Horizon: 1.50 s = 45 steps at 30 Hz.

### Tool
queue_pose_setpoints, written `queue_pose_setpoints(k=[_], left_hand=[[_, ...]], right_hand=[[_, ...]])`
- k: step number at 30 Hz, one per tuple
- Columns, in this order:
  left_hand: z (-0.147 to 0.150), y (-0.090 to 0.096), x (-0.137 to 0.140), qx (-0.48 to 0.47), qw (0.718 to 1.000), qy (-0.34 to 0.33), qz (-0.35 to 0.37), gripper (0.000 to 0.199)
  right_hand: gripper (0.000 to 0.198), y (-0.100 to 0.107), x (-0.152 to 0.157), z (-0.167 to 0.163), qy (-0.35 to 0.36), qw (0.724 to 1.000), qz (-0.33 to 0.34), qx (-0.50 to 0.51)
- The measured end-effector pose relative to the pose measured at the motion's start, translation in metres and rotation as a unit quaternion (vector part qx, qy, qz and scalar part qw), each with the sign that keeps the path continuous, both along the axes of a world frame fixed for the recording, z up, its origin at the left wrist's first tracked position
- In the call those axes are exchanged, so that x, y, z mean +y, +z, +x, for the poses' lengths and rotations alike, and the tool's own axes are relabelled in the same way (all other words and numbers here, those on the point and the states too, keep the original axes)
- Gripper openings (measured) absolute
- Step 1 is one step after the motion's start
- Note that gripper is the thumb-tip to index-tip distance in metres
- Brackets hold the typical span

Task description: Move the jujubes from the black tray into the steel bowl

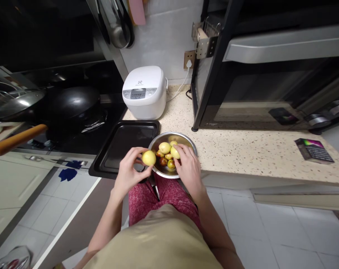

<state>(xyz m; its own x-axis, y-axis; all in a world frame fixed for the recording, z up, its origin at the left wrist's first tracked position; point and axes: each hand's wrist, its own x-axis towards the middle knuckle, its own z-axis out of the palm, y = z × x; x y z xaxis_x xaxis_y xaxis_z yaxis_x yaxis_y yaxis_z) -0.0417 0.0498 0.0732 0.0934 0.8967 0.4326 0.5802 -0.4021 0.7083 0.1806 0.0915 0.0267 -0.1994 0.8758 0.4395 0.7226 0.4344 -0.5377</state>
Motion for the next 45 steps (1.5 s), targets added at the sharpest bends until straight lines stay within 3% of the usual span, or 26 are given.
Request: queue_pose_setpoints(k=[4,9,21,28,33,39,45], left_hand=[[0.026,-0.006,0.005,0.028,0.998,-0.051,-0.027,0.041],[0.039,-0.014,0.013,0.112,0.992,-0.027,-0.046,0.044],[0.046,-0.017,0.014,0.157,0.984,-0.016,-0.080,0.044],[0.042,-0.018,0.008,0.179,0.981,0.006,-0.068,0.053],[0.034,-0.015,0.002,0.139,0.990,0.004,-0.039,0.048],[0.008,-0.012,-0.006,0.090,0.992,0.061,0.063,0.026],[-0.011,-0.009,-0.009,0.088,0.983,0.084,0.137,0.022]], right_hand=[[0.045,-0.003,0.000,0.002,0.008,1.000,-0.006,0.008],[0.045,-0.005,-0.001,0.007,-0.005,1.000,-0.009,0.020],[0.042,-0.008,-0.002,0.013,0.000,0.999,-0.017,0.044],[0.040,-0.007,-0.003,0.018,-0.007,0.998,-0.003,0.063],[0.037,0.000,-0.007,0.023,-0.011,0.998,0.011,0.067],[0.027,0.002,-0.012,0.031,-0.041,0.993,0.060,0.090],[0.022,0.002,-0.018,0.026,-0.048,0.991,0.081,0.094]])
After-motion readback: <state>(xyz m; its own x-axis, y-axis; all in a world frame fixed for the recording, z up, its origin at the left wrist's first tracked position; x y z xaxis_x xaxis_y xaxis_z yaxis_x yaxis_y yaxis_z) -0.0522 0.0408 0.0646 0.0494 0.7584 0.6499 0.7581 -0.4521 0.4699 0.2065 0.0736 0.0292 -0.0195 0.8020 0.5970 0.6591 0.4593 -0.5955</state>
